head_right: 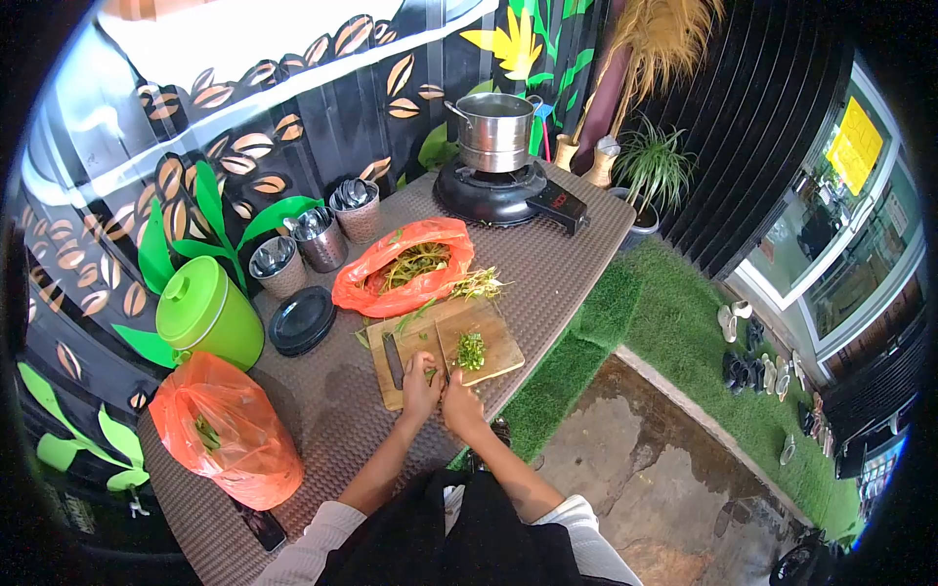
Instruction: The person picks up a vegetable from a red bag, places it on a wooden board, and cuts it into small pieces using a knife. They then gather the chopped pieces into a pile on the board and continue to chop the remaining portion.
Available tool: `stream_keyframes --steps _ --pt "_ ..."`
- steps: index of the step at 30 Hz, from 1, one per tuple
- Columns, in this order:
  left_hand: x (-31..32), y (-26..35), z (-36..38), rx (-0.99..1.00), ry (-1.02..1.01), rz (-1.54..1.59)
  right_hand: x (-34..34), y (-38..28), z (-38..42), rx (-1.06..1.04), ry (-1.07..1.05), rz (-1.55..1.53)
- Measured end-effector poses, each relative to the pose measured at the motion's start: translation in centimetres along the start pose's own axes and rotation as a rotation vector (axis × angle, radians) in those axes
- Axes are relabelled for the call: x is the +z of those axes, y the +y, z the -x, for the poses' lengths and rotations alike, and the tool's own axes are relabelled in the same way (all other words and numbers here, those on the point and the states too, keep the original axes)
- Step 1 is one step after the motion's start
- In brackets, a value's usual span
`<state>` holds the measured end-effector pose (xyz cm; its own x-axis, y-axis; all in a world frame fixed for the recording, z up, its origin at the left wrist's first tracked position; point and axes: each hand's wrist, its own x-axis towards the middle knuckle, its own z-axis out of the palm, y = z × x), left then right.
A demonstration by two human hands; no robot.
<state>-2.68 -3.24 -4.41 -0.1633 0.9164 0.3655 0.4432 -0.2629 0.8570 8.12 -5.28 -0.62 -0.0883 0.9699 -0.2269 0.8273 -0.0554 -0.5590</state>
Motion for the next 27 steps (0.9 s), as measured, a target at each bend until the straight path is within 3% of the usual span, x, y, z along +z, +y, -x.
stream_keyframes --steps 8,11,13,16,18,19,21,27 --pt "0.2 -0.4 0.0 -0.017 0.007 0.014 -0.5 1.3 -1.6 -0.032 -0.076 -0.067" --pt "0.0 -0.2 -0.1 -0.030 0.005 0.040 0.3 0.5 0.0 -0.075 0.057 -0.036" --pt "0.0 -0.1 0.0 -0.022 0.005 0.056 0.8 -0.1 0.3 0.036 0.058 -0.016" --pt "-0.3 -0.3 0.6 0.020 -0.012 -0.046 0.4 0.2 -0.4 0.043 0.049 -0.036" --pt "-0.6 -0.3 1.0 0.210 -0.040 -0.255 -0.2 0.5 -0.7 0.035 0.065 -0.048" --pt "-0.6 -0.2 1.0 0.211 -0.038 -0.257 -0.4 0.6 -0.7 0.028 0.057 -0.033" --pt "-0.4 -0.3 1.2 0.082 -0.026 -0.157 -0.6 1.0 -0.6 0.025 0.048 -0.019" --pt "0.4 0.0 -0.7 0.046 -0.090 0.048 -1.0 2.1 -1.1 -0.040 -0.006 -0.124"
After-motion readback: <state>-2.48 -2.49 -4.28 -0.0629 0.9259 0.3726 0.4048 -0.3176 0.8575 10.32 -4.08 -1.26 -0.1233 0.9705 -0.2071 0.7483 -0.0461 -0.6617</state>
